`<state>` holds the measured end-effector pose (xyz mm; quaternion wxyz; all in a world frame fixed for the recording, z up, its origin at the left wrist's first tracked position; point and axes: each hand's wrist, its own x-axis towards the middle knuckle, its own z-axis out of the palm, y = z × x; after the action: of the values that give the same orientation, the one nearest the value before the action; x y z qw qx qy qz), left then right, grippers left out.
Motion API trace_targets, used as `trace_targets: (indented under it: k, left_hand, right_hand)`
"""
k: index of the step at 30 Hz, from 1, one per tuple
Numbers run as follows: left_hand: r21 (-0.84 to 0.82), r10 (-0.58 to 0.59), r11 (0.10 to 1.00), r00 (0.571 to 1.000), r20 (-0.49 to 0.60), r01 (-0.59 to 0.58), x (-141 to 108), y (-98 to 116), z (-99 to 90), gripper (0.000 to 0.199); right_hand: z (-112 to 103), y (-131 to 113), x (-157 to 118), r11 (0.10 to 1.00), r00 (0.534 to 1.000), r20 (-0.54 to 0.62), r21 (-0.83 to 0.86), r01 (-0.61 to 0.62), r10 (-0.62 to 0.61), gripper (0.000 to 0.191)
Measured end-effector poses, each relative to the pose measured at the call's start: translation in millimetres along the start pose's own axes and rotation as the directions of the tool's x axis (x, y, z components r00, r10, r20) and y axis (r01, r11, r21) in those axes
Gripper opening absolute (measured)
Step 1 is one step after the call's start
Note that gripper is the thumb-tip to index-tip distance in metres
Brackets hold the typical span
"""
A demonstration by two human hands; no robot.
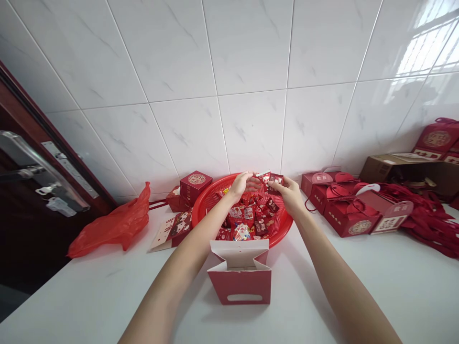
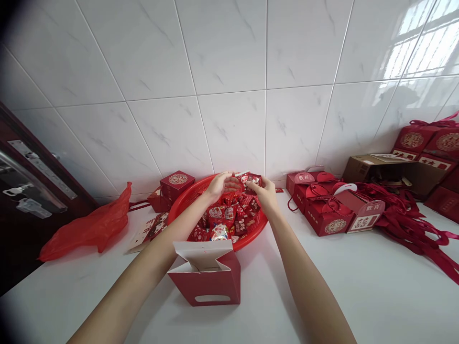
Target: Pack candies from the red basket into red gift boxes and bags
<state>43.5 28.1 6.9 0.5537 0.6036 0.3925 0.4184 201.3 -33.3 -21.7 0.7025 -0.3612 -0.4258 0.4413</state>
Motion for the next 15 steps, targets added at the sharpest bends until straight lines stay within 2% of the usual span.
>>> trace_targets:
  k: [2, 3, 4, 5, 6, 7, 8, 9, 12, 13, 15]
  left_hand:
    - [0.145, -0.153, 0.981, 0.978, 0.140, 0.133, -4, 1, -1.0, 0.013]
    - [0.263, -0.256, 0.946, 0.934, 0.247, 0.190, -7, 1, -0.6, 0.011]
    - [0.397, -0.369, 0.891, 0.860, 0.353, 0.219, -10, 0, 0.6, 0.011]
    - [0.529, -0.483, 0.820, 0.764, 0.428, 0.221, -14, -1, 2.5, 0.014]
    - [0.640, -0.581, 0.742, 0.669, 0.464, 0.200, -17, -1, 5.1, 0.019]
    - [0.720, -0.649, 0.674, 0.599, 0.470, 0.165, -20, -2, 8.2, 0.025]
    - [0.772, -0.689, 0.622, 0.560, 0.461, 0.130, -22, -2, 11.4, 0.030]
    - [0.803, -0.708, 0.586, 0.546, 0.447, 0.103, -25, -1, 14.5, 0.034]
    - [0.858, -0.721, 0.511, 0.567, 0.398, 0.047, -30, 1, 22.5, 0.044]
    - [0.880, -0.719, 0.475, 0.584, 0.377, 0.016, -31, 2, 24.8, 0.049]
    - [0.922, -0.680, 0.378, 0.651, 0.337, -0.082, -35, 2, 29.6, 0.062]
  right_hand:
    - [0, -1, 1, 0.999, 0.998, -0.065, 0.040, 0.017, -0.015, 0.031]
    - [0, -1, 1, 0.999, 0.996, -0.087, 0.049, 0.019, -0.015, 0.030]
    - [0, -1, 2, 0.999, 0.995, -0.098, 0.050, 0.017, -0.012, 0.030]
    - [0, -1, 2, 0.999, 0.995, -0.101, 0.045, 0.013, -0.008, 0.030]
    - [0, -1, 2, 0.999, 0.995, -0.098, 0.038, 0.008, -0.005, 0.029]
    - [1, -1, 1, 1.000, 0.995, -0.095, 0.030, 0.005, -0.002, 0.029]
    - [1, -1, 1, 1.000, 0.995, -0.095, 0.023, 0.002, 0.000, 0.028]
    - [1, -1, 1, 1.000, 0.995, -0.098, 0.018, -0.002, 0.004, 0.028]
    - [1, -2, 0, 1.000, 0.994, -0.104, 0.020, -0.023, 0.025, 0.028]
    - [1, -3, -1, 0.999, 0.995, -0.100, 0.024, -0.027, 0.029, 0.028]
    - [2, -3, 0, 0.999, 0.995, -0.095, 0.030, -0.027, 0.029, 0.028]
